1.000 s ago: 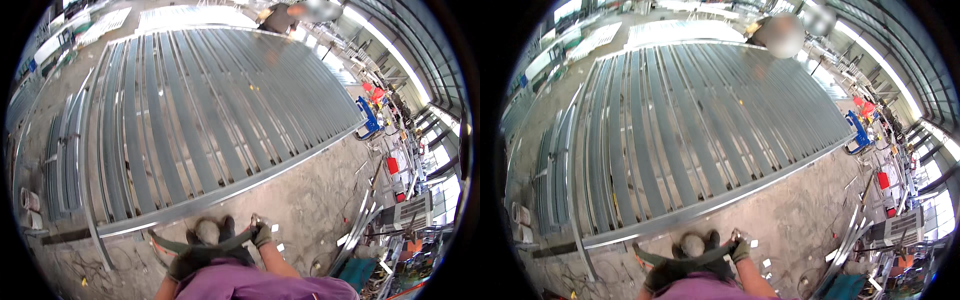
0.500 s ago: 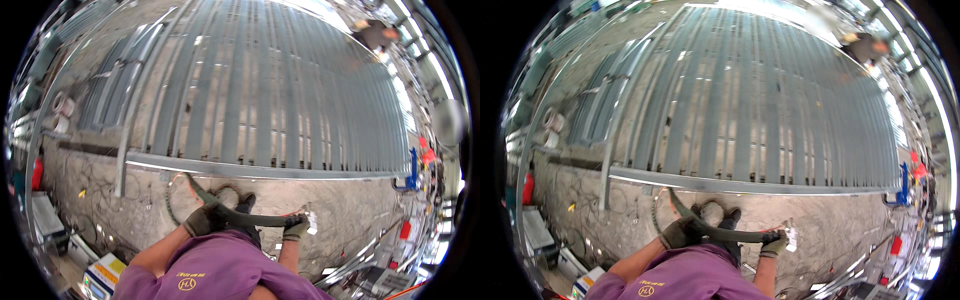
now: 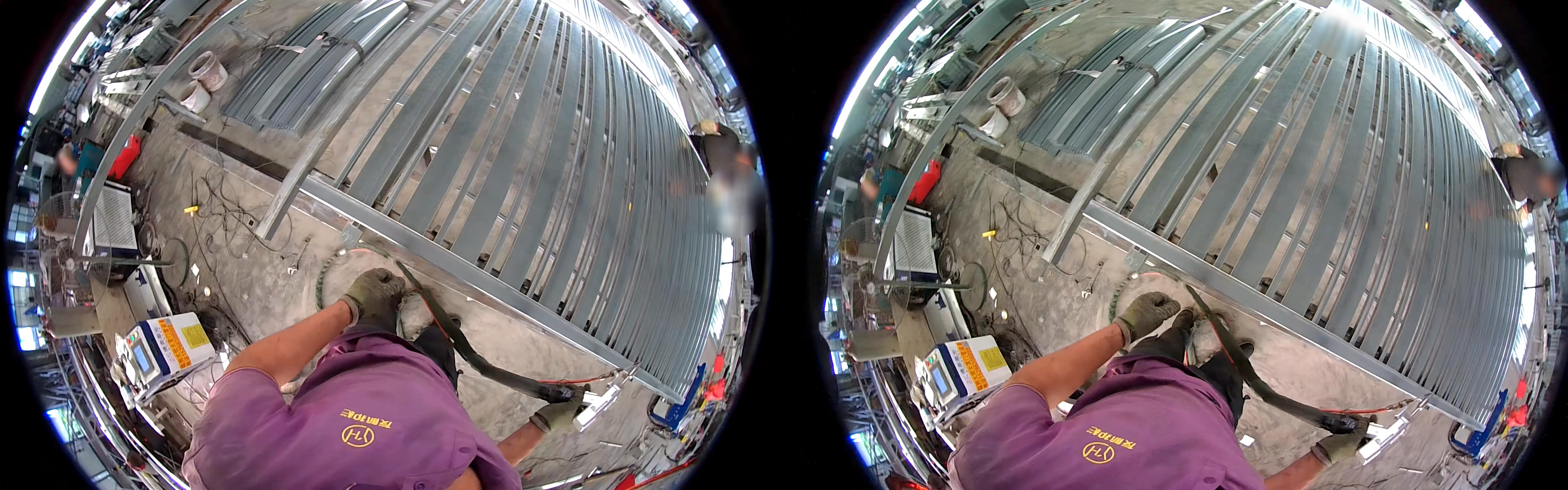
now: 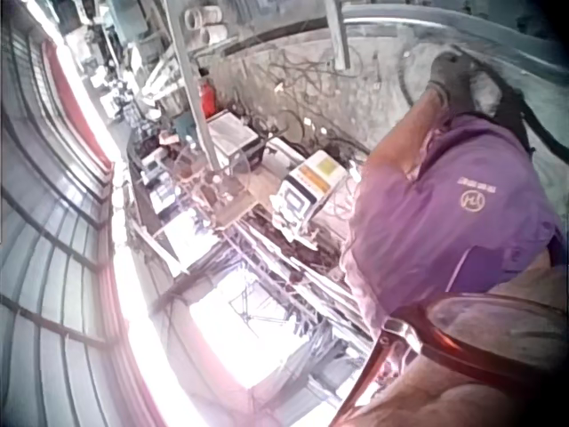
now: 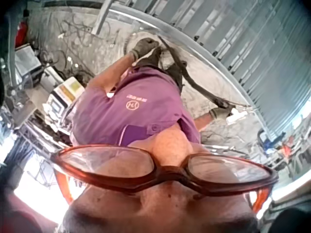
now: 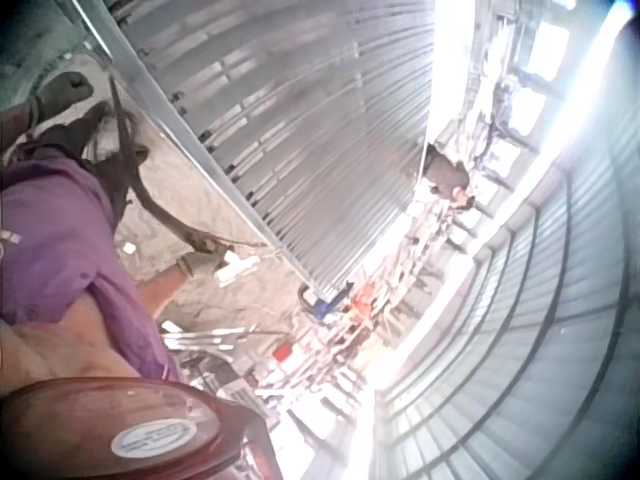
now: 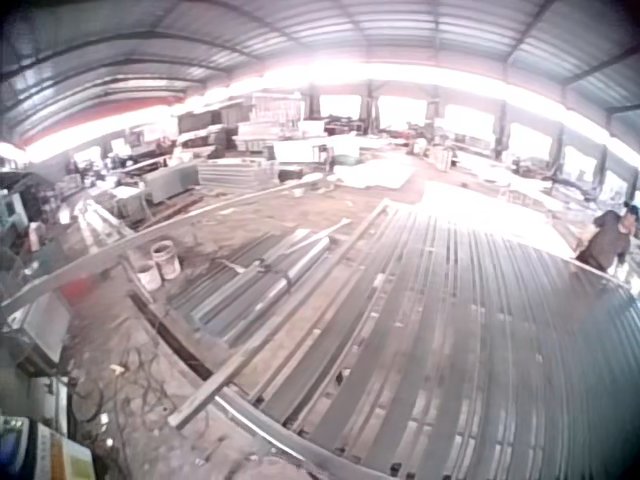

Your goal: The person positions a long metal bar onto a large metal frame structure, then uses a welding torch to weld the bar to the frame. The person moves along the frame to weld multiple sections.

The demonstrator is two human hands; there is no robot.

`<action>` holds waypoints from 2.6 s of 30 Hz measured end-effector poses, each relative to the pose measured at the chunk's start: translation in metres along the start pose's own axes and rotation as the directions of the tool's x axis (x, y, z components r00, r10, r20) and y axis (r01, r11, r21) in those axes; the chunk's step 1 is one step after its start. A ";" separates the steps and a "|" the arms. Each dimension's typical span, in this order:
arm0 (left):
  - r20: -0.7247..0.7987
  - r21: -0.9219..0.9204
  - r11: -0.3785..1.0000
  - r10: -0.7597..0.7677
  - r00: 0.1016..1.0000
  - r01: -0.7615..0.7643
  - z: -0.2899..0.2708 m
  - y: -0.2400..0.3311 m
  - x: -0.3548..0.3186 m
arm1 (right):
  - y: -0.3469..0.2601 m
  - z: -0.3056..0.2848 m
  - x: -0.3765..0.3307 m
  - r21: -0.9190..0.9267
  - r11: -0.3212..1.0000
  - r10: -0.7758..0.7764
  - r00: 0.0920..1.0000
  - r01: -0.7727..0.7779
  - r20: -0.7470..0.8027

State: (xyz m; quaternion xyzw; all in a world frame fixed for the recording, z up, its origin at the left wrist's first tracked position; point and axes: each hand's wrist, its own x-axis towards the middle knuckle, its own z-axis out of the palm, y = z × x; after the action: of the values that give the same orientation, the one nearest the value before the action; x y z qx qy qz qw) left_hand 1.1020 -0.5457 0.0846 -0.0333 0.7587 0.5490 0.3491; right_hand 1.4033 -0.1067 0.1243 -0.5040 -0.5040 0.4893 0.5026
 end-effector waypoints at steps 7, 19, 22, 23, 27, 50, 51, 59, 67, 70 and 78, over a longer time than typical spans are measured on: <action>-0.051 0.338 0.940 0.067 0.996 -0.046 -0.003 -0.079 0.014 | -0.009 0.021 0.040 0.043 0.998 -0.063 0.964 0.053 0.259; -0.248 0.669 0.547 -0.474 0.845 0.503 0.017 -0.403 -0.183 | -0.056 0.077 0.105 0.195 0.981 -0.085 0.876 -0.010 0.474; -0.111 0.884 0.413 -0.268 0.957 0.218 0.063 -0.386 -0.188 | -0.075 0.096 0.116 0.237 0.971 -0.148 0.875 0.040 0.461; -0.138 0.872 0.437 -0.218 0.966 0.223 0.082 -0.369 -0.185 | -0.079 0.099 0.118 0.258 0.965 -0.165 0.880 0.050 0.446; -0.290 0.697 0.663 -0.086 0.953 0.272 0.096 -0.288 -0.147 | -0.064 0.109 0.139 0.234 0.965 -0.236 0.791 0.122 0.564; -0.831 -0.480 0.858 -0.512 0.219 0.185 -0.081 0.004 0.188 | -0.144 0.201 0.050 0.030 0.981 -0.161 0.727 0.189 0.668; -0.827 -0.493 0.850 -0.524 0.203 0.184 -0.073 0.013 0.198 | -0.154 0.207 0.041 0.011 0.946 -0.250 0.709 0.323 0.659; -0.816 -0.546 0.809 -0.572 0.083 0.216 -0.066 0.049 0.181 | -0.133 0.301 0.035 -0.062 0.958 -0.090 0.497 0.282 0.863; -0.830 -0.546 0.789 -0.556 -0.050 0.283 -0.068 0.035 0.200 | -0.057 0.368 0.044 -0.133 0.962 0.087 0.197 0.237 0.977; -0.830 -0.545 0.785 -0.554 -0.060 0.293 -0.065 0.037 0.198 | -0.084 0.388 0.014 -0.145 0.975 0.143 0.021 0.167 0.989; -0.817 -0.563 0.791 -0.576 -0.019 0.240 -0.064 0.049 0.198 | -0.101 0.491 -0.036 0.272 0.891 -0.267 -0.064 0.365 0.961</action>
State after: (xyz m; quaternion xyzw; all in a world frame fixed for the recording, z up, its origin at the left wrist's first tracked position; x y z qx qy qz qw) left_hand 0.8999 -0.5151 0.0216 -0.6495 0.6680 0.3509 -0.0937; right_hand 0.9100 -0.1377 0.2169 0.0932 -0.8257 0.5490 0.0900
